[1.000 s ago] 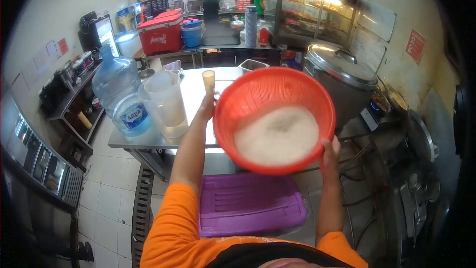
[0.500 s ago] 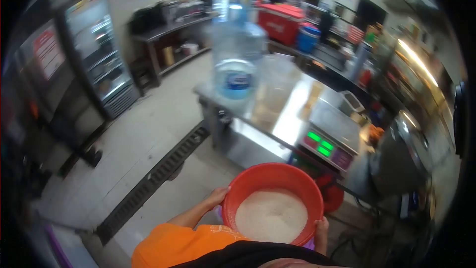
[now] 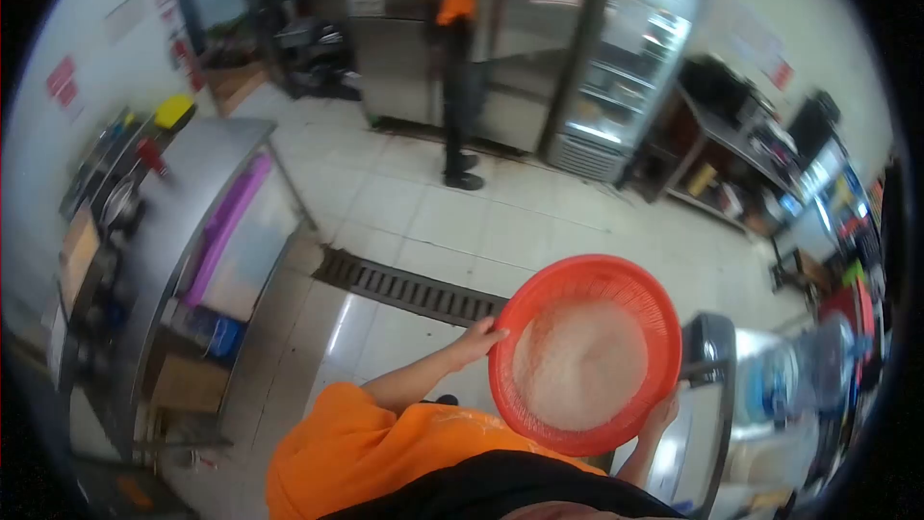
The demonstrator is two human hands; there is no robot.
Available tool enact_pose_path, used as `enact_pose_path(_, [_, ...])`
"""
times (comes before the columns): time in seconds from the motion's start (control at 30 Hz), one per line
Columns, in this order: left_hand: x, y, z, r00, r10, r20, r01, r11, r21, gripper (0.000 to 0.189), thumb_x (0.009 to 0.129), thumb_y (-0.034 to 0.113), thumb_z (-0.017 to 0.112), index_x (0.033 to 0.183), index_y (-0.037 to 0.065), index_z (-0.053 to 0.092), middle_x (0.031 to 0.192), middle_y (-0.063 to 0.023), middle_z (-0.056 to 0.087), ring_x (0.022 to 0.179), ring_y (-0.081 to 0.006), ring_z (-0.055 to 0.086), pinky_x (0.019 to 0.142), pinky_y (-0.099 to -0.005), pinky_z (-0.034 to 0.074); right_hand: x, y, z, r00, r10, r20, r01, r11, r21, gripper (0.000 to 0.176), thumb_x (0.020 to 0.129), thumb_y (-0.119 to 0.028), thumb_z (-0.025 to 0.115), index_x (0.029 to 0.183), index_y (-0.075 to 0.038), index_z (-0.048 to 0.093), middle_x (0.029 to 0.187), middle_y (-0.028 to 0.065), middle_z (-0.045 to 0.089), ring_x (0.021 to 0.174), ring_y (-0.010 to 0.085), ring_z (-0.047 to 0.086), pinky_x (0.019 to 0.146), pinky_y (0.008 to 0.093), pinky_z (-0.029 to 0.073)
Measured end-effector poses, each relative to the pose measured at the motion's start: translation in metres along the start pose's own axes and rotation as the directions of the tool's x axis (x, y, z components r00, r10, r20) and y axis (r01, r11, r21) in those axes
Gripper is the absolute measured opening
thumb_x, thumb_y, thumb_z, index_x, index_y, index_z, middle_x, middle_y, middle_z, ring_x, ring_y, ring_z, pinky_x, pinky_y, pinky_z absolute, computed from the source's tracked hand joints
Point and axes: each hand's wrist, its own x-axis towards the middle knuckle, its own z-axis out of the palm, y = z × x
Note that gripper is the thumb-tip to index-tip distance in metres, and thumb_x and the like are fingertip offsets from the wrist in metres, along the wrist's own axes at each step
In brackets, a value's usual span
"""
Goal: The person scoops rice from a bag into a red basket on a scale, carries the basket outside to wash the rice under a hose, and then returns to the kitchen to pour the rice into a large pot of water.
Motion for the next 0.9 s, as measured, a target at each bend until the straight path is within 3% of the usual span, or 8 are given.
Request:
enact_pose_path(0.1, [0.018, 0.008, -0.065, 0.974, 0.059, -0.220, -0.091, 0.986, -0.139, 0.033, 0.088, 0.028, 0.048, 0.109, 0.002, 0.049, 0.100, -0.0055, 0.056, 0.088, -0.0137, 0.054, 0.075, -0.0309, 0.046, 0.026, -0.057, 0.109, 0.986, -0.084, 0.146, 0.055, 0.980, 0.190, 0.051, 0.093, -0.041, 0.031, 0.090, 0.004, 0.056, 0.087, 0.0094, 0.058, 0.078, 0.0177, 0.051, 0.071, 0.0320, 0.042])
enact_pose_path(0.2, [0.039, 0.024, -0.128, 0.913, -0.003, -0.409, -0.070, 0.984, -0.164, 0.035, 0.089, 0.030, 0.046, 0.112, 0.004, 0.049, 0.103, -0.0054, 0.056, 0.089, -0.0132, 0.054, 0.074, -0.0309, 0.046, 0.061, -0.067, 0.214, 0.927, -0.345, 0.147, 0.359, 0.930, -0.077, 0.047, 0.094, -0.035, 0.031, 0.078, 0.006, 0.048, 0.067, 0.0150, 0.049, 0.063, 0.0207, 0.042, 0.062, 0.0350, 0.038])
enact_pose_path(0.4, [0.066, 0.028, -0.237, 0.704, -0.048, -0.709, -0.150, 0.965, -0.215, 0.044, 0.090, 0.042, 0.038, 0.106, 0.004, 0.055, 0.090, -0.0070, 0.060, 0.072, -0.0153, 0.058, 0.054, -0.0298, 0.046, 0.103, -0.094, 0.416, 0.821, -0.383, 0.423, 0.394, 0.917, 0.065, 0.047, 0.094, -0.034, 0.030, 0.072, 0.006, 0.045, 0.061, 0.0149, 0.043, 0.059, 0.0210, 0.036, 0.055, 0.0351, 0.035])
enact_pose_path(0.5, [0.073, 0.050, -0.267, 0.669, -0.162, -0.725, -0.070, 0.958, -0.279, 0.045, 0.091, 0.044, 0.033, 0.110, 0.009, 0.053, 0.095, -0.0046, 0.060, 0.075, -0.0152, 0.056, 0.061, -0.0323, 0.045, 0.126, -0.142, 0.525, 0.754, -0.463, 0.465, 0.436, 0.883, 0.173, 0.047, 0.093, -0.033, 0.030, 0.071, 0.005, 0.046, 0.061, 0.0177, 0.046, 0.055, 0.0243, 0.039, 0.053, 0.0375, 0.035])
enact_pose_path(0.57, [0.076, 0.071, -0.280, 0.655, -0.155, -0.739, -0.119, 0.945, -0.304, 0.048, 0.091, 0.048, 0.030, 0.114, 0.011, 0.050, 0.098, -0.0030, 0.058, 0.080, -0.0156, 0.055, 0.069, -0.0345, 0.045, 0.146, -0.163, 0.596, 0.573, -0.500, 0.649, 0.527, 0.832, 0.175, 0.046, 0.093, -0.032, 0.030, 0.072, 0.005, 0.048, 0.065, 0.0209, 0.050, 0.057, 0.0287, 0.045, 0.055, 0.0386, 0.037])
enact_pose_path(0.63, [0.082, 0.094, -0.291, 0.542, -0.226, -0.809, -0.149, 0.922, -0.357, 0.048, 0.092, 0.046, 0.028, 0.116, 0.010, 0.047, 0.098, -0.0040, 0.058, 0.080, -0.0164, 0.055, 0.069, -0.0343, 0.046, 0.149, -0.195, 0.661, 0.496, -0.534, 0.685, 0.525, 0.812, 0.253, 0.046, 0.093, -0.032, 0.031, 0.073, 0.004, 0.049, 0.066, 0.0213, 0.051, 0.059, 0.0301, 0.047, 0.056, 0.0386, 0.038])
enact_pose_path(0.77, [0.101, 0.099, -0.330, 0.478, -0.238, -0.846, -0.196, 0.909, -0.367, 0.048, 0.092, 0.045, 0.027, 0.118, 0.009, 0.045, 0.099, -0.0056, 0.057, 0.081, -0.0172, 0.056, 0.069, -0.0343, 0.046, 0.137, -0.253, 0.759, 0.344, -0.551, 0.760, 0.515, 0.788, 0.338, 0.042, 0.092, -0.030, 0.033, 0.078, 0.005, 0.053, 0.070, 0.0214, 0.054, 0.064, 0.0313, 0.051, 0.060, 0.0372, 0.040])
enact_pose_path(0.9, [0.148, 0.117, -0.412, 0.328, -0.213, -0.921, -0.315, 0.894, -0.319, 0.043, 0.093, 0.040, 0.029, 0.102, 0.006, 0.054, 0.089, -0.0029, 0.058, 0.072, -0.0119, 0.054, 0.059, -0.0304, 0.045, 0.137, -0.269, 0.874, 0.297, -0.547, 0.783, 0.576, 0.757, 0.310, 0.041, 0.092, -0.030, 0.034, 0.083, 0.005, 0.055, 0.073, 0.0205, 0.056, 0.067, 0.0297, 0.053, 0.063, 0.0350, 0.041])
